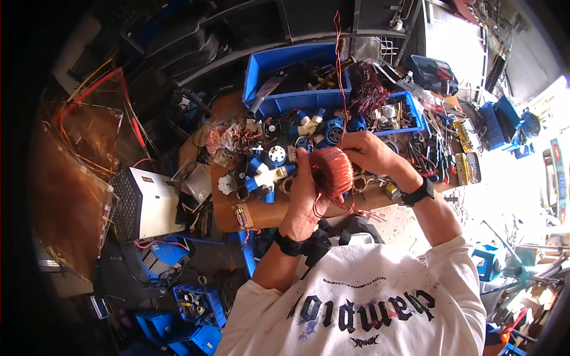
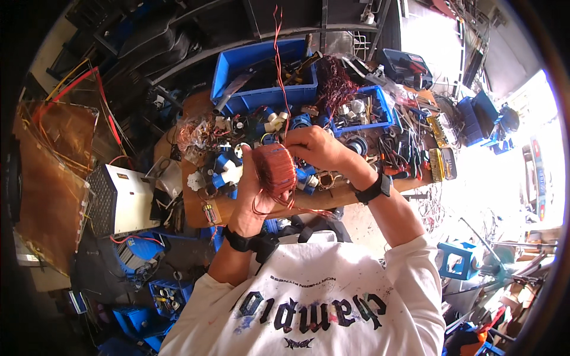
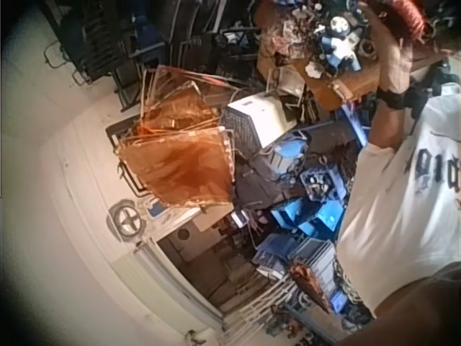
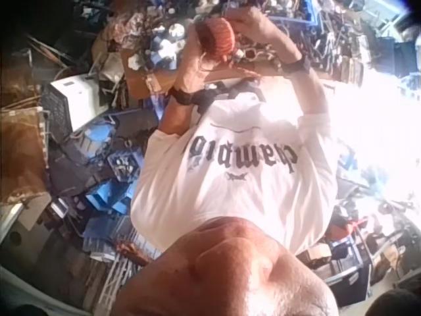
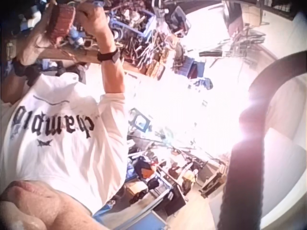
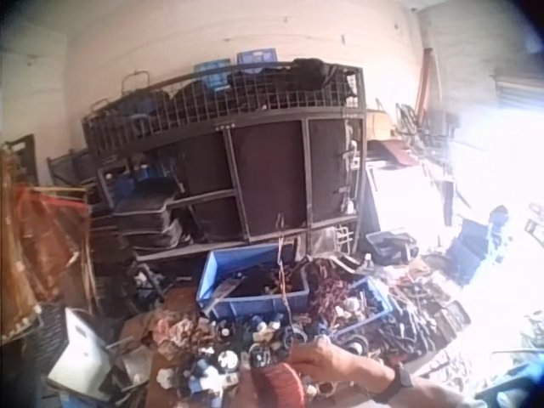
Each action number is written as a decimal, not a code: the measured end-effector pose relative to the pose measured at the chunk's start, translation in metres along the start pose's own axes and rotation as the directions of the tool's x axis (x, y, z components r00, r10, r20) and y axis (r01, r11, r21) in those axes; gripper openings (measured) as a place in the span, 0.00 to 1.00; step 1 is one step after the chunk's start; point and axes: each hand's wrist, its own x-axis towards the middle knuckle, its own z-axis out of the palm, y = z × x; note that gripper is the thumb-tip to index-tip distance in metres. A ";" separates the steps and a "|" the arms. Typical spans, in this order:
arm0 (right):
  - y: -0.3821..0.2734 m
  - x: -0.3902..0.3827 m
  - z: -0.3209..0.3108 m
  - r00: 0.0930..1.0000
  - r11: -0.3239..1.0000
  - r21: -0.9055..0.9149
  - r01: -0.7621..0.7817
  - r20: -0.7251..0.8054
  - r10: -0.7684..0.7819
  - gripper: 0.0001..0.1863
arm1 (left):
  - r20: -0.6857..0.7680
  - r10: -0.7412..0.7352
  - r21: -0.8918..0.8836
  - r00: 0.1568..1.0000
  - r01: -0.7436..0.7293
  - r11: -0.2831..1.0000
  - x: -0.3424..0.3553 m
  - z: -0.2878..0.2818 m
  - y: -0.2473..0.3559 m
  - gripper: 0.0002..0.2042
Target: The person holds a toroidal core and manually winds red insulated copper wire around it. They repeatedly pull the wire from a loose pile on the table, wrap it around the core, and adjust the tension to form a coil.
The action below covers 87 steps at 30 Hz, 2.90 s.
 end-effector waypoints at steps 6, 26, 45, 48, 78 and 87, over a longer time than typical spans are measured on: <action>0.011 -0.012 0.006 0.995 0.999 0.027 0.039 -0.096 -0.036 0.09 | 0.090 -0.011 -0.031 0.996 0.013 0.999 -0.003 -0.001 0.009 0.32; 0.014 -0.015 0.021 0.979 0.993 -0.087 0.076 -0.184 -0.091 0.05 | 0.029 0.088 -0.194 0.996 -0.081 0.978 -0.010 0.003 0.006 0.28; 0.023 -0.024 0.002 0.996 0.996 -0.011 0.089 -0.023 -0.089 0.10 | -0.165 0.295 0.057 0.941 -0.289 0.956 -0.003 0.023 -0.037 0.28; 0.028 -0.030 -0.010 0.983 0.990 -0.028 0.136 -0.123 -0.138 0.09 | -0.159 0.365 0.138 0.917 -0.346 0.928 -0.005 0.042 -0.036 0.28; -0.017 -0.068 0.001 0.922 0.932 -0.014 0.362 -0.142 -0.361 0.02 | -0.498 0.842 0.565 0.205 -0.661 0.495 0.002 0.056 -0.121 0.19; -0.015 -0.086 -0.039 0.909 0.908 0.046 0.417 -0.010 -0.417 0.03 | -0.584 0.671 0.285 0.456 -0.659 0.696 0.004 0.030 -0.105 0.20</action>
